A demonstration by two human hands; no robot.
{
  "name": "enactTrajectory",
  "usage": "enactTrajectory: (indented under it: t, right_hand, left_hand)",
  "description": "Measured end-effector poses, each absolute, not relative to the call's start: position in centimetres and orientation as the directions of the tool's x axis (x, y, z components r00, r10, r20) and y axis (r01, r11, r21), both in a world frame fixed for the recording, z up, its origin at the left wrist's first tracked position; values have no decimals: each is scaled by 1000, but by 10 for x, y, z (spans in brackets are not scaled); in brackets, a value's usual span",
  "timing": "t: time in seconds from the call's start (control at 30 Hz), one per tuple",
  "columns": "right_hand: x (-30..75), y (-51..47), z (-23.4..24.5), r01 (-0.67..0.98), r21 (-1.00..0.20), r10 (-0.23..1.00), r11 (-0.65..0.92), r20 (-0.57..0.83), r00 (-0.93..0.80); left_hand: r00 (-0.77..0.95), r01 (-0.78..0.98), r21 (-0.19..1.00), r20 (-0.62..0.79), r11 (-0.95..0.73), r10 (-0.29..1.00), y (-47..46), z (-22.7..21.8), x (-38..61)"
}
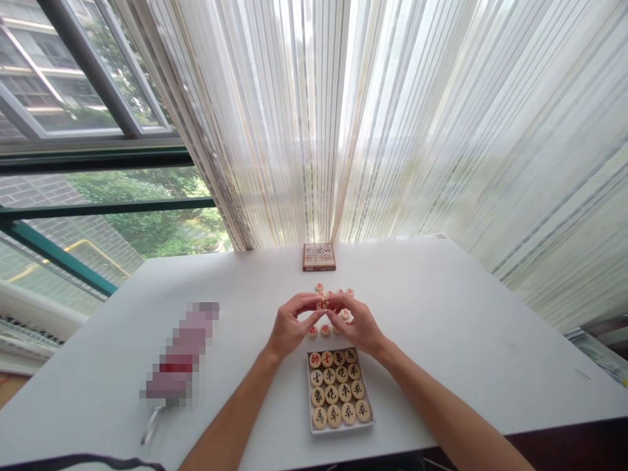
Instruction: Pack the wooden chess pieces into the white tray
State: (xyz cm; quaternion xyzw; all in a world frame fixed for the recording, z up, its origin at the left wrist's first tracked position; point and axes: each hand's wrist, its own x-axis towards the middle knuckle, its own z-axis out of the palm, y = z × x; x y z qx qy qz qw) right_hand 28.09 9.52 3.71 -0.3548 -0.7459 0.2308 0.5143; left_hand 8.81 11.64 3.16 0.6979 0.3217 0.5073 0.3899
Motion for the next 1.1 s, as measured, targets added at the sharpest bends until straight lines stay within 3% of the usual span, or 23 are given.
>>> enactTrajectory:
  t: [1.1]
  right_hand:
    - [285, 90, 33, 349, -706, 787, 616, 578, -219]
  left_hand:
    - [366, 53, 964, 224, -261, 903, 120, 29, 78]
